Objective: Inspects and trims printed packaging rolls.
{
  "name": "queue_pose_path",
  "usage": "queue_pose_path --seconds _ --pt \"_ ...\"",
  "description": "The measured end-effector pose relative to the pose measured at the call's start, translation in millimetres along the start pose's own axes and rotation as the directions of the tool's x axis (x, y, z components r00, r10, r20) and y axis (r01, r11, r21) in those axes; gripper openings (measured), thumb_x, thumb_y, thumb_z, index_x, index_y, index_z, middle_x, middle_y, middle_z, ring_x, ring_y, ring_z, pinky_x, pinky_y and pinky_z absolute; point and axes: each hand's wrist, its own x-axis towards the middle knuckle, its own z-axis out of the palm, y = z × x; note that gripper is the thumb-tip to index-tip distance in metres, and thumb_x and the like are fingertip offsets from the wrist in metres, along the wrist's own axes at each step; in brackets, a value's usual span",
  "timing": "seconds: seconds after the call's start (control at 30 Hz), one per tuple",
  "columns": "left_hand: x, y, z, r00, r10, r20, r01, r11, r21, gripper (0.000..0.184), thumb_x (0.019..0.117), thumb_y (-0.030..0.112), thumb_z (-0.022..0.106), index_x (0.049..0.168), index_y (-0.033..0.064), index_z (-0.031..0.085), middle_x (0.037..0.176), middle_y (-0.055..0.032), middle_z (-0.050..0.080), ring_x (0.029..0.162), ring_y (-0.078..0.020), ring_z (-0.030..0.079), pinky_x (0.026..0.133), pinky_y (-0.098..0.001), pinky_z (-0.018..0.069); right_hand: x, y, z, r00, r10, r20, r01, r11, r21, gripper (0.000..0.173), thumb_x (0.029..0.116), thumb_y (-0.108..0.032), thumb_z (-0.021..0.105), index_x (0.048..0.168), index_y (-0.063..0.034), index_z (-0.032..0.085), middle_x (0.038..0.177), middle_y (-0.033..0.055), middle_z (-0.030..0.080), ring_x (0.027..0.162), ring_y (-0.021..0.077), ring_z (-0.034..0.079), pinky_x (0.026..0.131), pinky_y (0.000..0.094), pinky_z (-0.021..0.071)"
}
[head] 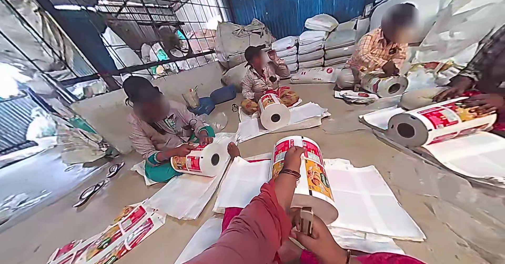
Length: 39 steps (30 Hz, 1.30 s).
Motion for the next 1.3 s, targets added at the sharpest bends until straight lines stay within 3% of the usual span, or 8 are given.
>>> queue_pose_path --seconds 0.2,0.33,0.47,0.57,0.73,0.83,1.0,1.3 --pt "-5 1 -3 1.0 0.008 0.022 -0.008 1.0 0.015 0.022 0.1007 0.018 0.062 0.102 -0.0033 0.066 0.105 -0.0138 0.07 0.102 -0.0185 0.063 0.096 -0.0406 0.0493 21 -28 -60 0.933 -0.138 -0.331 0.074 0.977 -0.199 0.018 0.0898 -0.008 0.061 0.107 -0.0038 0.063 0.105 0.0018 0.074 0.082 0.0106 0.071 0.075 0.0303 0.0614" --pt "-6 2 -1 0.999 0.022 0.046 -0.025 0.997 0.079 0.021 0.1009 0.018 0.061 0.102 -0.0021 0.067 0.102 -0.0129 0.068 0.1 -0.0188 0.062 0.094 -0.0412 0.0486 23 -43 -110 0.73 -0.142 -0.669 -0.05 0.964 -0.26 0.014 0.0873 -0.006 0.053 0.101 -0.0039 0.056 0.096 -0.0022 0.071 0.067 0.0033 0.064 0.059 0.0223 0.0549" --pt "-8 8 -7 0.964 -0.046 0.261 -0.018 0.971 0.237 0.03 0.1036 0.022 0.058 0.115 -0.0046 0.066 0.115 -0.0184 0.067 0.109 -0.024 0.062 0.101 -0.0443 0.0484 19 -19 -137 0.483 0.117 -0.868 -0.193 0.981 0.024 0.016 0.0929 -0.001 0.052 0.108 -0.0012 0.051 0.083 0.0003 0.068 0.054 0.0054 0.059 0.051 0.0224 0.052" --pt "-19 14 -27 0.851 -0.039 0.524 -0.292 0.795 0.532 0.033 0.1027 0.025 0.06 0.121 -0.0017 0.068 0.121 -0.0178 0.07 0.116 -0.0263 0.066 0.105 -0.0463 0.0506 22 -9 -143 0.381 0.305 -0.873 -0.181 0.95 0.253 0.012 0.1009 0.0 0.05 0.113 -0.0027 0.049 0.083 0.0029 0.066 0.054 0.0085 0.06 0.053 0.0249 0.0555" --pt "-46 30 -69 0.788 0.372 0.491 -0.601 0.641 0.478 0.027 0.101 0.024 0.059 0.114 0.0072 0.076 0.126 -0.0092 0.071 0.128 -0.021 0.062 0.113 -0.0425 0.0461 28 -1 -147 0.392 0.301 -0.869 -0.204 0.95 0.237 0.015 0.1004 0.0 0.052 0.115 -0.0008 0.049 0.083 0.0039 0.065 0.054 0.0087 0.06 0.052 0.025 0.0554" --pt "-51 42 -83 0.847 0.207 0.489 -0.513 0.555 0.654 0.045 0.0962 0.035 0.066 0.136 0.0138 0.066 0.157 -0.0127 0.048 0.152 -0.0305 0.033 0.125 -0.0497 0.027 33 0 -144 0.406 0.298 -0.864 -0.221 0.949 0.224 0.017 0.0997 0.0 0.052 0.117 0.0 0.049 0.085 0.0041 0.065 0.054 0.0082 0.059 0.053 0.0242 0.0549" --pt "-62 11 -91 0.919 0.085 0.386 -0.286 0.816 0.502 0.078 0.092 0.039 0.072 0.154 0.0036 0.041 0.158 -0.0204 0.042 0.147 -0.0309 0.041 0.12 -0.0467 0.0365 29 -3 -141 0.404 0.281 -0.871 -0.211 0.954 0.211 0.015 0.0994 0.0 0.051 0.115 -0.001 0.049 0.085 0.0034 0.065 0.054 0.0076 0.059 0.052 0.0235 0.0543" --pt "-100 -35 -85 0.855 0.16 0.493 -0.495 0.533 0.686 0.073 0.0897 0.052 0.071 0.149 0.012 0.054 0.161 -0.0071 0.044 0.154 -0.0272 0.031 0.127 -0.0543 0.0193 25 0 -140 0.384 0.291 -0.876 -0.252 0.946 0.204 0.017 0.0992 0.0 0.052 0.116 -0.0009 0.049 0.087 0.0051 0.066 0.054 0.0088 0.059 0.052 0.0249 0.0543"
